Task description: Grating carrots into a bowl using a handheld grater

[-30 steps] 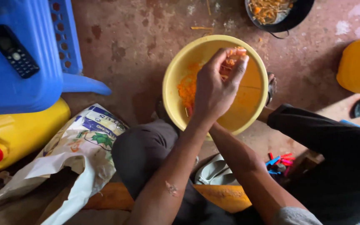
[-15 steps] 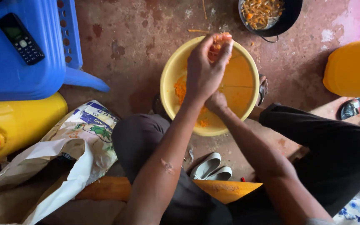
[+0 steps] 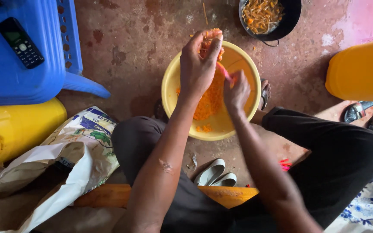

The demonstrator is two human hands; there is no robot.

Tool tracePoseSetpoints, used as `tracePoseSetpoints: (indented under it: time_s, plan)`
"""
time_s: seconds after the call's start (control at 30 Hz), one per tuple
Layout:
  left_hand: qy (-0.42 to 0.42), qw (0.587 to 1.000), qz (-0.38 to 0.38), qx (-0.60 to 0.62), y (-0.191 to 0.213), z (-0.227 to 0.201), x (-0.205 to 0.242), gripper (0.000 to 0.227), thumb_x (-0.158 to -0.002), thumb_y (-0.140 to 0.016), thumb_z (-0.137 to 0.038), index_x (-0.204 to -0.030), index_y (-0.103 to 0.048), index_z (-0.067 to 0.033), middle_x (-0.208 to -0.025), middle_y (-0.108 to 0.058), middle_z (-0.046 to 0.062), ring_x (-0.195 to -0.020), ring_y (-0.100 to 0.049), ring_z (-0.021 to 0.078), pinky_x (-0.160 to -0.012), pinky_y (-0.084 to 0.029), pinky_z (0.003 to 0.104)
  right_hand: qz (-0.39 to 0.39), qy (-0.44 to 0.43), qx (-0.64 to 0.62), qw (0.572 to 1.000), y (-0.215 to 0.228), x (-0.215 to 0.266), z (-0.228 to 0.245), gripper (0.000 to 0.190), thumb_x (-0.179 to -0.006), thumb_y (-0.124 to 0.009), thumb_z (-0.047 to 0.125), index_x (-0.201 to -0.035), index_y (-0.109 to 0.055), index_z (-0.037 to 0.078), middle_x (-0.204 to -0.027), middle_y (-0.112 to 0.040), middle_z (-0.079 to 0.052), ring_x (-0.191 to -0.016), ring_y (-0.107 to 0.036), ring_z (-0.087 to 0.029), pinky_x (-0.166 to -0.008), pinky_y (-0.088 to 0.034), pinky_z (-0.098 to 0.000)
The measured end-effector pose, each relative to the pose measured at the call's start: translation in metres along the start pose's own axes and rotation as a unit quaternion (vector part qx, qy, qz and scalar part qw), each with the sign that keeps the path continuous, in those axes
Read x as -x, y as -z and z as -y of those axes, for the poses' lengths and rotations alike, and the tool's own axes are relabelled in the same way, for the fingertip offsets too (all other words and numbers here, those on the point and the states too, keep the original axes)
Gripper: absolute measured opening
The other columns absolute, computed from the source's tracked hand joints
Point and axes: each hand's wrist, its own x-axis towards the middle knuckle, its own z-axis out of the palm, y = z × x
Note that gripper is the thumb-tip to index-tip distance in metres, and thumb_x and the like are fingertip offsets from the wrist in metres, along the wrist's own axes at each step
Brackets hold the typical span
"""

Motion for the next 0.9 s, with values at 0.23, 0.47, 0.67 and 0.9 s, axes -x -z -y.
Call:
tracePoseSetpoints:
  time_s: [0.23, 0.47, 0.67, 0.9]
  plan:
    - [-0.003, 1.000, 0.002, 0.026, -0.006, 0.003, -0.001, 0.029, -0.099, -0.062, -0.034, -0.108, -0.074, -0.0093, -0.079, -0.074, 0.001, -0.069, -0.068, 0.0094, -0.071, -0.061, 0.027, 0.449, -0.057, 0.108, 0.885, -0.061, 0.141, -0.024, 0.030, -0.094, -0.059, 0.043, -0.106, -0.071, 0.018, -0.101, -0.078, -0.021, -0.089, -0.073, -0.049, -0.079, -0.055, -0.0591]
    - [-0.049, 0.998, 0.000, 0.043, -0.002, 0.003, -0.004, 0.026, -0.101, -0.062, -0.032, -0.104, -0.072, -0.0089, -0.074, -0.071, 0.000, -0.066, -0.066, 0.0091, -0.069, -0.057, 0.026, 0.282, -0.044, 0.070, 0.956, -0.041, 0.061, -0.034, 0.050, -0.091, -0.068, 0.071, -0.094, -0.072, 0.022, -0.079, -0.077, -0.012, -0.075, -0.075, -0.040, -0.064, -0.054, -0.0531]
    - [-0.036, 0.999, 0.000, 0.025, -0.002, 0.000, -0.001, 0.027, -0.100, -0.061, -0.033, -0.104, -0.073, -0.0085, -0.076, -0.073, 0.001, -0.067, -0.068, 0.0111, -0.071, -0.059, 0.029, 0.116, -0.127, 0.006, 0.985, 0.013, 0.018, -0.006, 0.022, -0.093, -0.071, 0.043, -0.096, -0.071, 0.021, -0.088, -0.078, -0.009, -0.081, -0.072, -0.038, -0.070, -0.048, -0.0526]
    - [-0.031, 0.999, 0.013, 0.026, -0.003, 0.001, -0.003, 0.026, -0.100, -0.061, -0.032, -0.102, -0.073, -0.0090, -0.077, -0.071, -0.001, -0.067, -0.065, 0.0097, -0.070, -0.058, 0.027, 0.227, 0.209, 0.107, 0.945, -0.174, 0.183, -0.141, 0.028, -0.108, -0.044, 0.044, -0.099, -0.061, 0.024, -0.075, -0.054, 0.004, -0.051, -0.046, -0.017, -0.046, -0.033, -0.0386]
